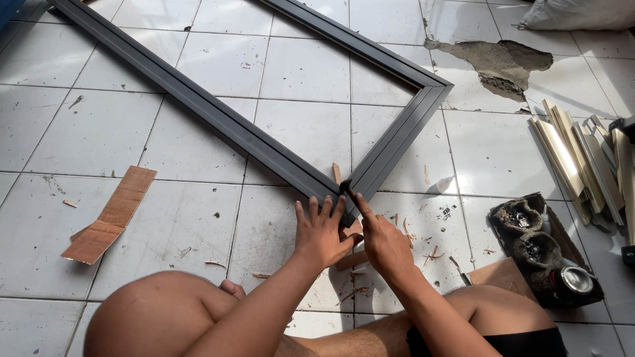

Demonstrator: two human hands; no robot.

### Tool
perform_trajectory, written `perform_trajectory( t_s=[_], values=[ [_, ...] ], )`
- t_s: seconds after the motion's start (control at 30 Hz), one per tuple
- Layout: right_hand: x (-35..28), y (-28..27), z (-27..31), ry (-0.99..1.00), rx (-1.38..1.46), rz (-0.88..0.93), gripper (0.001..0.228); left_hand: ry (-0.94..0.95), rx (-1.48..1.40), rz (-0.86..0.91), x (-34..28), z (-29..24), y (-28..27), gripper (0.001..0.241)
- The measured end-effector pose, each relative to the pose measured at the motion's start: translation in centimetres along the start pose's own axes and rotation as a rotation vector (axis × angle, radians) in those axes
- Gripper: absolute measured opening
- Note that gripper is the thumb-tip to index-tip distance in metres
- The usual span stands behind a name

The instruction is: The person is securing the corner of a large frame using wooden blocks, glue, and a hammer, then trimming the wood with a utility knife.

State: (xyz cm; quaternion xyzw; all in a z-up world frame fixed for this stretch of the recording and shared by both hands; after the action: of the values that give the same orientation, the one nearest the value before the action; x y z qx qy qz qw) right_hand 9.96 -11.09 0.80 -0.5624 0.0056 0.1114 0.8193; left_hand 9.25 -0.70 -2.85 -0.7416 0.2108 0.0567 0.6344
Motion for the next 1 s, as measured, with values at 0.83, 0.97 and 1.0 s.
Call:
perform_trajectory(
  t_s=[0.83, 0.97, 1.0],
  values=[
    [0.5, 0.2, -0.4, 0.047, 0.018, 0.021, 0.051, 0.001, 0.084, 0.022, 0.0, -0.3, -0.4, 0.077],
    [-0.1, -1.1, 0.2, 0.004, 0.112, -0.086, 0.051, 0.003, 0.086, 0.037, -0.5, -0.4, -0.4, 0.078],
    [-0.3, -1.9, 0.5, -0.044, 0.187, -0.199, 0.052, 0.013, 0.085, 0.02, -0.3, -0.2, -0.5, 0.083]
  ],
)
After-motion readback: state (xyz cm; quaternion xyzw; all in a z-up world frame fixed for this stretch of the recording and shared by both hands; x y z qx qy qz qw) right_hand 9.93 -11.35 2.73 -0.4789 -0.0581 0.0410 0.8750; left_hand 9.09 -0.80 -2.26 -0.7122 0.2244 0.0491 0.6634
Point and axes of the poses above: each hand's wrist, its own x-axis towards the middle knuckle, its own y-axis out of the palm, z = x × y, the point moved 8 cm from there along x, towards the middle knuckle, and after that the axes turned 7 degrees about y, right-handed, at the moved point
